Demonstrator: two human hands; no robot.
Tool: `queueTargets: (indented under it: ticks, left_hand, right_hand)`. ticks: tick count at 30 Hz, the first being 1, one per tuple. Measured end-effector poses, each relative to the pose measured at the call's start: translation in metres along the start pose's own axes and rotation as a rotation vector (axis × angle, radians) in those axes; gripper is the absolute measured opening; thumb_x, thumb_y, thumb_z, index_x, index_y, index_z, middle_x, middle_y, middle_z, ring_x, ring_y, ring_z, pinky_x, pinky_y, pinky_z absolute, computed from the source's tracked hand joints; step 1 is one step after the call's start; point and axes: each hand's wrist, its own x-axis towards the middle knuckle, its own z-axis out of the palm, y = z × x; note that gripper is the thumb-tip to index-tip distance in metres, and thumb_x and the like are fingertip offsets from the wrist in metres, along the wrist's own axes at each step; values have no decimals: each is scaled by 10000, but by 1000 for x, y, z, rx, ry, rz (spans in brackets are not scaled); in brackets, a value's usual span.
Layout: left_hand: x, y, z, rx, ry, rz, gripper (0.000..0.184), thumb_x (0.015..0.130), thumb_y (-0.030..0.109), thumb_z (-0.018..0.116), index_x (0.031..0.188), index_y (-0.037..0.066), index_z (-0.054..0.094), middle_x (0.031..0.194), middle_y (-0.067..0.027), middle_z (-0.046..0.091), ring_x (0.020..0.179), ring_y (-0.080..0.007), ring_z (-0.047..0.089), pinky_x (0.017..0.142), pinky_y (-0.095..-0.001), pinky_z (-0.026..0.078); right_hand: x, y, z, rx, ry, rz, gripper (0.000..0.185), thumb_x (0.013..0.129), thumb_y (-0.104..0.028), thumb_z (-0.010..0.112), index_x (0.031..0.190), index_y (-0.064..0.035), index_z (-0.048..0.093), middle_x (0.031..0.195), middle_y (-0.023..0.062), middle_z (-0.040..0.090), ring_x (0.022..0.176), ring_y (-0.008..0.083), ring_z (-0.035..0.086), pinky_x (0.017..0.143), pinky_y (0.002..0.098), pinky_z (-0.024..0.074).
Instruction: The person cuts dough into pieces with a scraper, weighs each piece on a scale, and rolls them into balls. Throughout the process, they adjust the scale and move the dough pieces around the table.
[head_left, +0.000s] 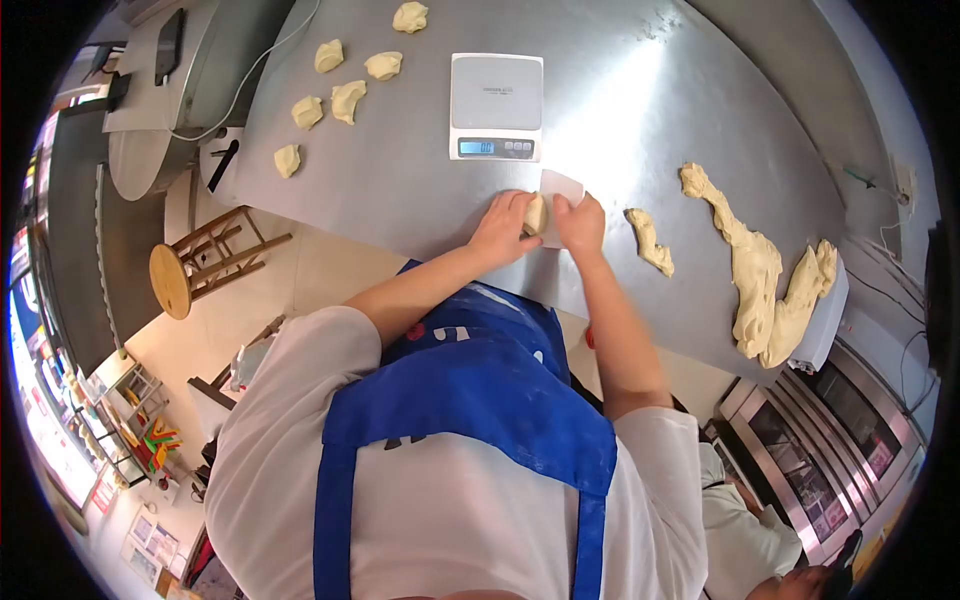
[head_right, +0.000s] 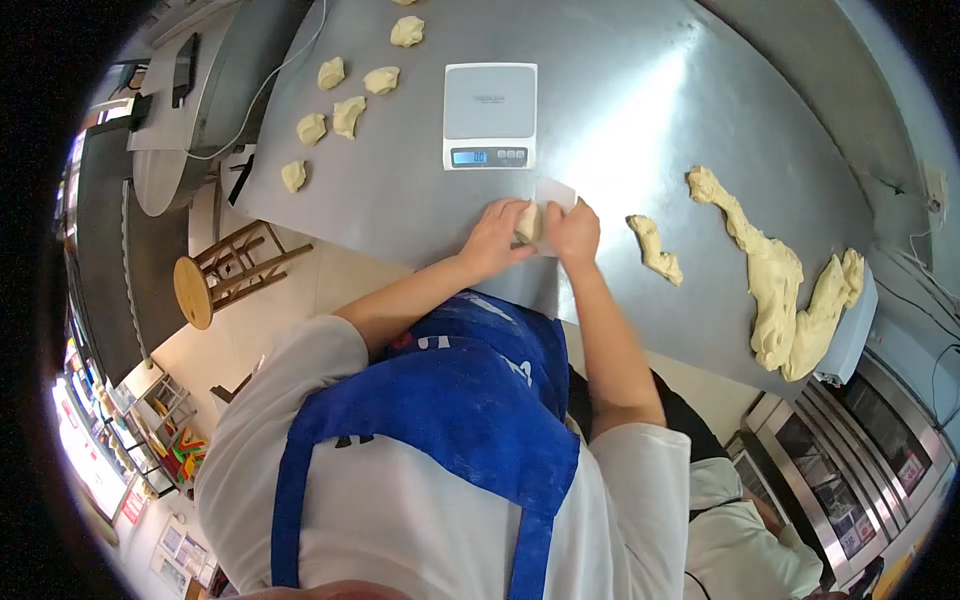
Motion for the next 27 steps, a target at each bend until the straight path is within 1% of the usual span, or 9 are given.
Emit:
queueTargets:
  ticks: [5, 10, 12, 14, 16, 19, 22, 25, 27]
  left_hand:
    - [28, -19, -14, -685, 141, -297, 688, 726, 174, 756, 1301, 17, 411, 1134, -192, 561, 1098, -344, 517, 963, -408, 418]
    - [105, -13, -81, -92, 378, -88, 600, 773, 193, 729, 1293, 53, 465, 1254, -185, 506, 1032, -284, 583, 794, -384, 520]
    - [97, 18, -95, 807, 217, 326, 540, 798, 193, 677, 1287, 69, 483, 1267, -165, 512, 1084, -279, 562, 884, -407, 472]
    - [82, -8, -45, 403, -158, 420, 458, 836, 175, 576, 1283, 103, 505, 1252, -122, 538, 1132, -263, 524, 953, -406, 411]
    - [52, -19, -11, 658, -1, 702, 408, 865, 135, 485, 1270, 130, 531, 1162, -75, 590, 1093, -253, 535, 940, -378, 409]
    - [42, -12, -8, 341, -120, 339, 422, 850, 143, 488, 1269, 135, 539, 1110, -62, 602, 1063, -258, 540, 936, -370, 411]
    - [38, -3, -20, 359, -135, 393, 438, 832, 166, 566, 1269, 146, 542, 963, -44, 627, 907, -252, 595, 829, -370, 460]
    - [27, -6, -20, 357, -165, 347, 468, 797, 206, 656, 1252, 164, 559, 841, -51, 628, 759, -259, 616, 711, -388, 486]
    - [21, -2, -20, 352, -105, 160, 407, 783, 244, 678, 1174, 153, 610, 864, -73, 643, 807, -270, 622, 719, -400, 489]
  right_hand:
    - [-31, -16, -5, 754, 360, 470, 348, 815, -203, 648, 1035, 66, 635, 954, 145, 682, 876, 237, 649, 774, 348, 496]
    - [-51, 36, -45, 523, 116, 368, 312, 810, -205, 632, 973, 61, 639, 850, 174, 683, 774, 268, 670, 705, 369, 517]
    - [-65, 51, -25, 158, 118, 194, 316, 790, -211, 612, 948, 62, 636, 807, 234, 667, 773, 337, 672, 711, 407, 516]
    - [-63, 47, 5, 364, 155, 255, 317, 787, -204, 608, 959, 61, 633, 816, 228, 671, 766, 339, 672, 712, 401, 515]
    - [-44, 38, 24, 449, 184, 298, 317, 787, -200, 606, 969, 58, 632, 818, 226, 672, 767, 337, 673, 711, 398, 515]
    - [-34, 26, 19, 700, 178, 410, 324, 791, -195, 597, 978, 69, 624, 819, 222, 673, 769, 327, 675, 701, 393, 515]
    - [-53, 26, -33, 107, 21, 12, 329, 807, -215, 580, 966, 70, 622, 851, 276, 649, 773, 402, 649, 700, 433, 515]
    - [-66, 20, -39, -91, 82, 81, 318, 816, -223, 575, 979, 48, 617, 856, 284, 640, 782, 435, 628, 711, 460, 510]
    - [-70, -2, -35, 199, 93, -9, 339, 827, -230, 558, 973, 73, 598, 829, 287, 635, 795, 440, 628, 721, 465, 506]
